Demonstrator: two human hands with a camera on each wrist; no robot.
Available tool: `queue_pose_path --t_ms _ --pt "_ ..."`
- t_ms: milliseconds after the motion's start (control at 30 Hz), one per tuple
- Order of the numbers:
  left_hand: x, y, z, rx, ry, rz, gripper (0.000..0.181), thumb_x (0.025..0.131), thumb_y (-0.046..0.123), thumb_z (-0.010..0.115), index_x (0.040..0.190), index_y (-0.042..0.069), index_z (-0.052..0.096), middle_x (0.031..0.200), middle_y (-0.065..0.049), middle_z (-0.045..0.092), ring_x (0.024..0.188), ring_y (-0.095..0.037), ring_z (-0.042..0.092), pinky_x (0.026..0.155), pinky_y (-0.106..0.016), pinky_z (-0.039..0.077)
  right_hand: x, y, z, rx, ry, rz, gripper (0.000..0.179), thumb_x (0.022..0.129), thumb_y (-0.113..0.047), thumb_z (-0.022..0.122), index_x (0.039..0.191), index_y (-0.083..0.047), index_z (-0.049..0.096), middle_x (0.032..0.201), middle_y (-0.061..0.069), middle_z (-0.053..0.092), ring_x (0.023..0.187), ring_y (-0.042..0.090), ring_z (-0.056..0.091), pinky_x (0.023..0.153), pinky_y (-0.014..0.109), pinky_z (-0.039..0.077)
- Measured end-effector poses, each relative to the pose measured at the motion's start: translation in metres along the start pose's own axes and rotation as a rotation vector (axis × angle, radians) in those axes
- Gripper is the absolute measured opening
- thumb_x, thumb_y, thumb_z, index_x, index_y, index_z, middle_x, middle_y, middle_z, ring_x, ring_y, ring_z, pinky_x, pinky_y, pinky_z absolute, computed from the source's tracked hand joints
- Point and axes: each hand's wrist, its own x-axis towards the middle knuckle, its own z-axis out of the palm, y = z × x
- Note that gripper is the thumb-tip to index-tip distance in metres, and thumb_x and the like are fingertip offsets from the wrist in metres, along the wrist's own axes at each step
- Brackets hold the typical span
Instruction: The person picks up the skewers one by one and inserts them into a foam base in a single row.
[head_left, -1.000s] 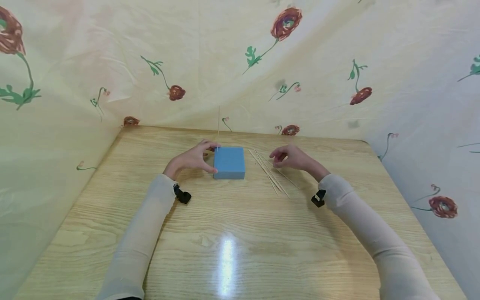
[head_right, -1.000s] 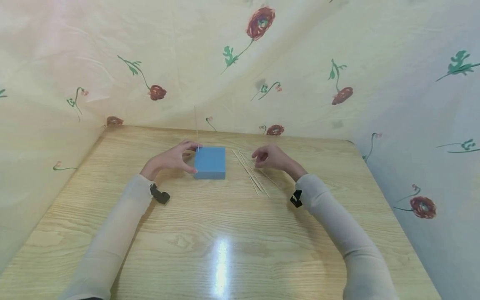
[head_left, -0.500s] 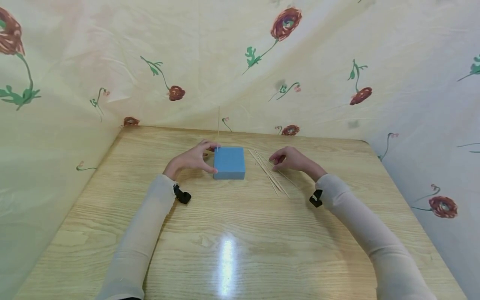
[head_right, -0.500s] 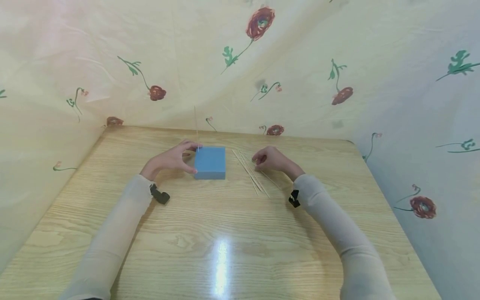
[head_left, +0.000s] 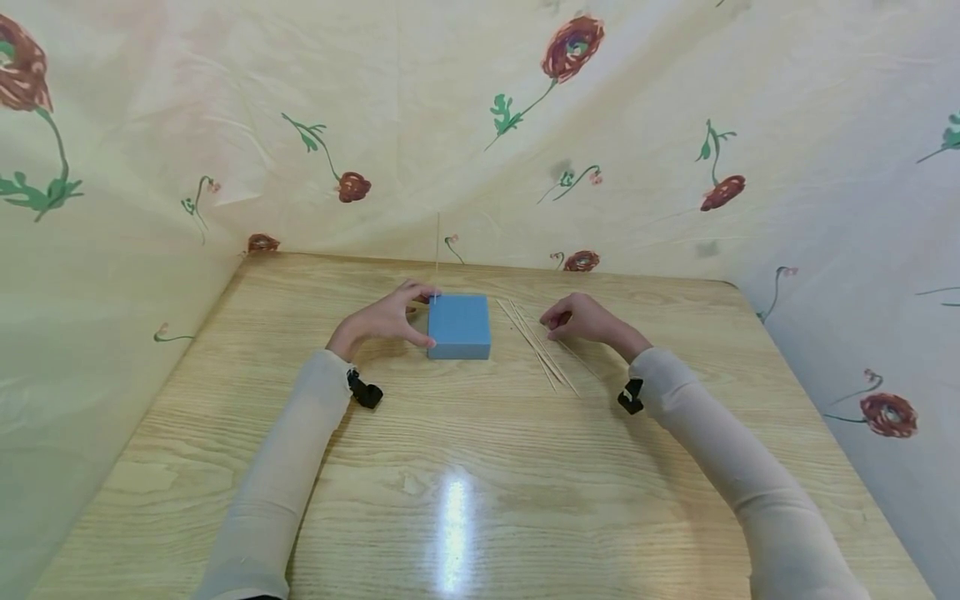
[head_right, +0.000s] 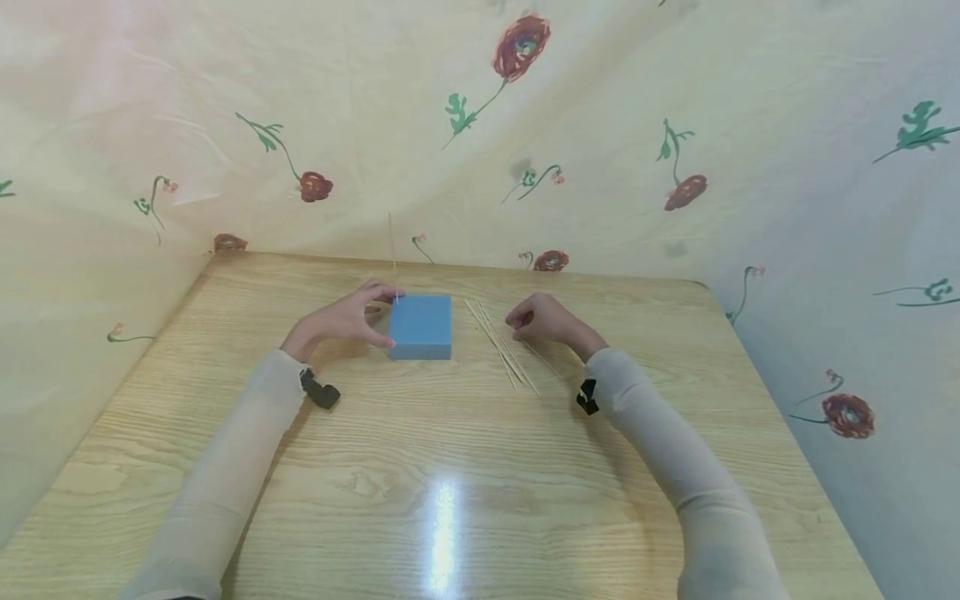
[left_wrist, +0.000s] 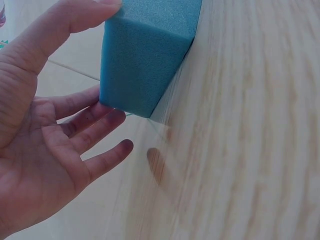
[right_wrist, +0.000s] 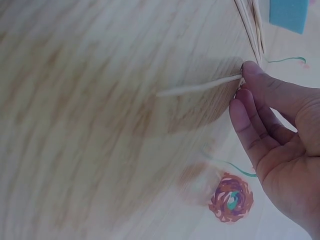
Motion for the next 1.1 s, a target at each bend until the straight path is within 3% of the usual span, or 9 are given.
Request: queue_pose_path --t_ms 233,1100 --pt "0.000 0.000 0.000 0.000 0.000 0.001 0.090 0.084 0.017 0.085 0.158 0.009 0.035 0.161 -0.014 0.026 0.148 -0.035 0.028 0.119 -0.062 0.027 -0.002 0.005 -0.003 0.004 0.006 0.015 0.025 0.088 0.000 0.077 0.112 0.006 0.076 0.098 0.018 0.076 0.089 0.024 0.068 0.075 0.024 0.051" --pt "0.001 0.000 0.002 -0.021 0.003 -0.008 0.093 0.083 0.012 0.085 0.159 0.006 0.032 0.162 -0.018 0.025 0.148 -0.040 0.027 0.119 -0.064 0.025 -0.016 0.022 -0.016 0.017 -0.011 0.038 0.016 0.087 0.004 0.074 0.102 0.004 0.078 0.091 0.015 0.076 0.081 0.015 0.065 0.070 0.019 0.051"
